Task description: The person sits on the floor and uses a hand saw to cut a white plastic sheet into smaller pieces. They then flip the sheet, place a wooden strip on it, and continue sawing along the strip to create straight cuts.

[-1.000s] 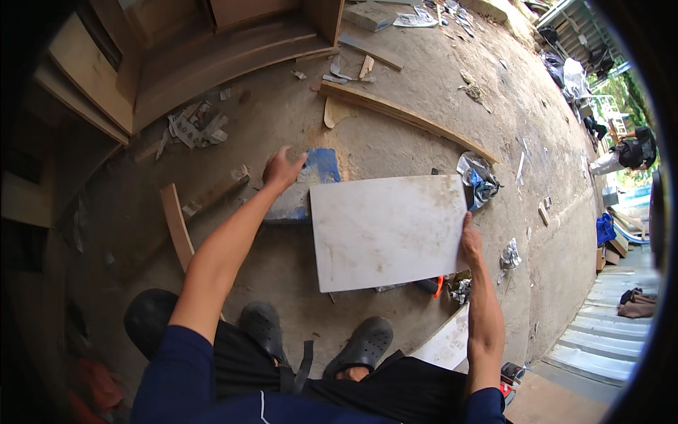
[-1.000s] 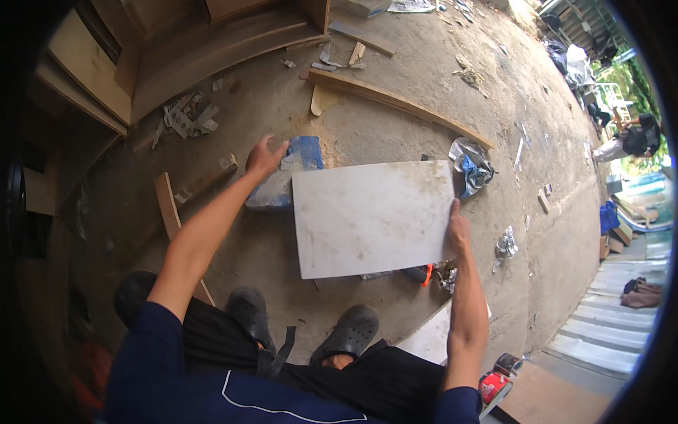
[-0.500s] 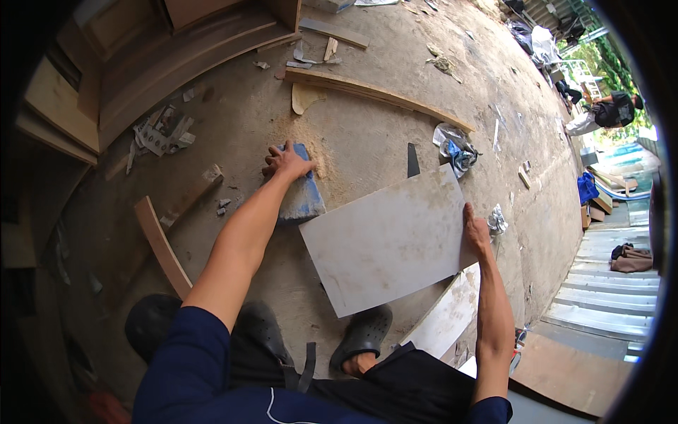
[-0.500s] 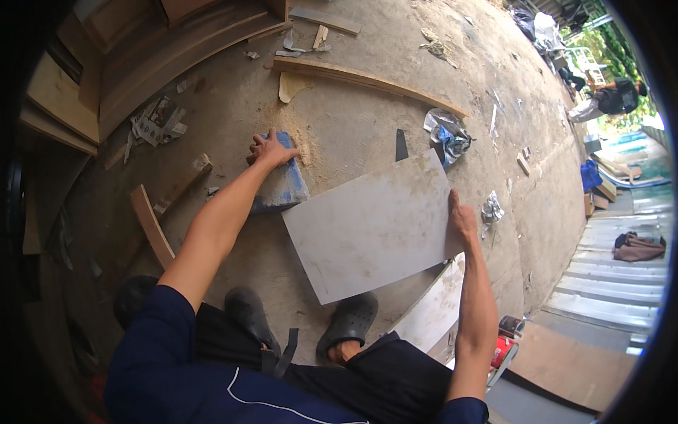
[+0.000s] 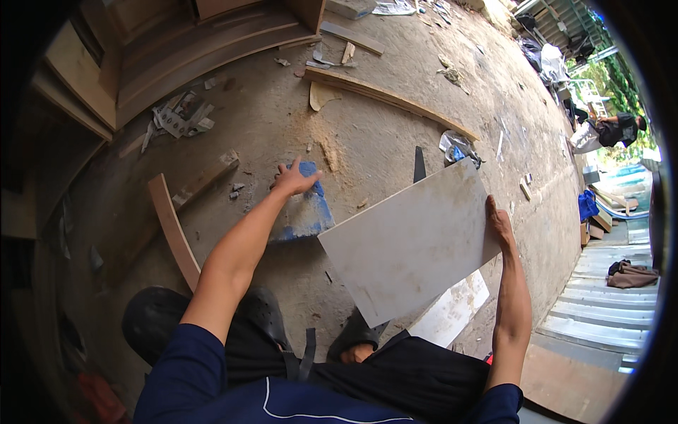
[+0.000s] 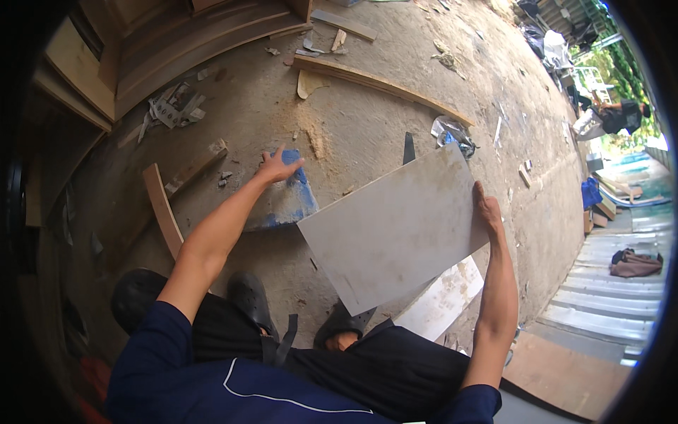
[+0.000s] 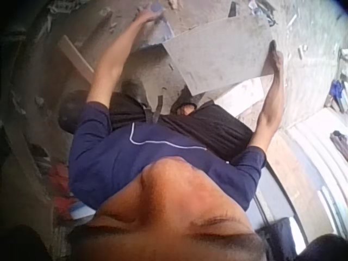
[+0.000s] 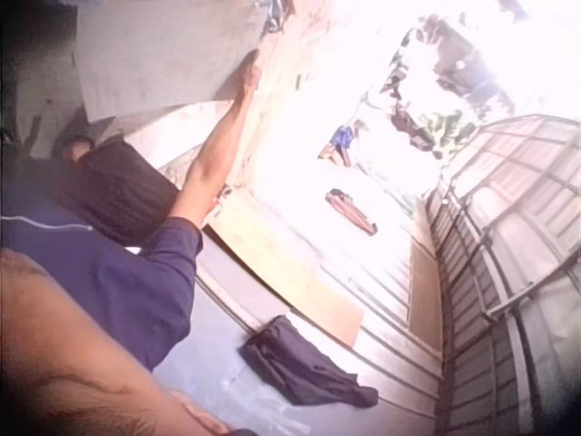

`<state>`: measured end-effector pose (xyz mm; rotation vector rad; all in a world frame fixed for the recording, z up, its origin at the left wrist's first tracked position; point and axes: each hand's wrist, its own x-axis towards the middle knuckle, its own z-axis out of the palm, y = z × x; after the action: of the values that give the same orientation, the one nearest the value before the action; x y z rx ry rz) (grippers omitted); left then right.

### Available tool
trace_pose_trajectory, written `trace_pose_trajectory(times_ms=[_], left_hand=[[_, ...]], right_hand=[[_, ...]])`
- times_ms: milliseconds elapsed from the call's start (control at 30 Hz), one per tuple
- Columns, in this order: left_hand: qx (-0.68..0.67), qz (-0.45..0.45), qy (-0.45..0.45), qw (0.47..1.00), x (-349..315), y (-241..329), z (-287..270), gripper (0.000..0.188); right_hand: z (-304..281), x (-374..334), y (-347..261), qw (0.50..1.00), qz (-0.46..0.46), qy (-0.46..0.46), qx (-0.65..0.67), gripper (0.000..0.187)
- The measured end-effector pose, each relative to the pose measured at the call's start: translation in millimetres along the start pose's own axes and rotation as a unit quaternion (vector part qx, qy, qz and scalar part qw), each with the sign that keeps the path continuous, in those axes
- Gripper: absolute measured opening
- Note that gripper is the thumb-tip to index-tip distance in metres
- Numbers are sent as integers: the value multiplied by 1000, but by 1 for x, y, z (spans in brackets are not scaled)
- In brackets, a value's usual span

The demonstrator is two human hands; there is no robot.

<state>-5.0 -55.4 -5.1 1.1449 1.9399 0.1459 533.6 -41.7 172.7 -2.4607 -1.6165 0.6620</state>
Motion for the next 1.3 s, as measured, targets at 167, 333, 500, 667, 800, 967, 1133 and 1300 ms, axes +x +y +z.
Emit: trace_pose_trajectory(times_ms=[167,333,500,667,800,967,1133,1300], left_hand=[[-262,16,-21,965,2,-39,-26,94],[-320,-56,-67,943,-31,-76,-71,95],[-258,-26,-8,966,-61,-73,-73,96],[-201,-45,128,970,-44,-129,-48,87],[-223,8,266,938,-38,-126,-19,84],[40,-14,403,914,-68,-77,4,70],[178,133,356,908,-85,-58,38,69],[217,265,273,899,-116,-73,56,63]], right_hand=[[43,-2,-42,999,-21,-28,29,97],[124,-15,-92,984,32,-125,125,103],[213,4,-79,975,8,-102,195,99],[246,-2,-106,984,-19,-125,127,98],[254,-6,-107,991,4,-105,77,83],[251,-53,-137,975,-196,76,-67,69],[311,-107,-166,884,-444,128,-65,61],[324,-171,-196,813,-581,-19,-36,61]])
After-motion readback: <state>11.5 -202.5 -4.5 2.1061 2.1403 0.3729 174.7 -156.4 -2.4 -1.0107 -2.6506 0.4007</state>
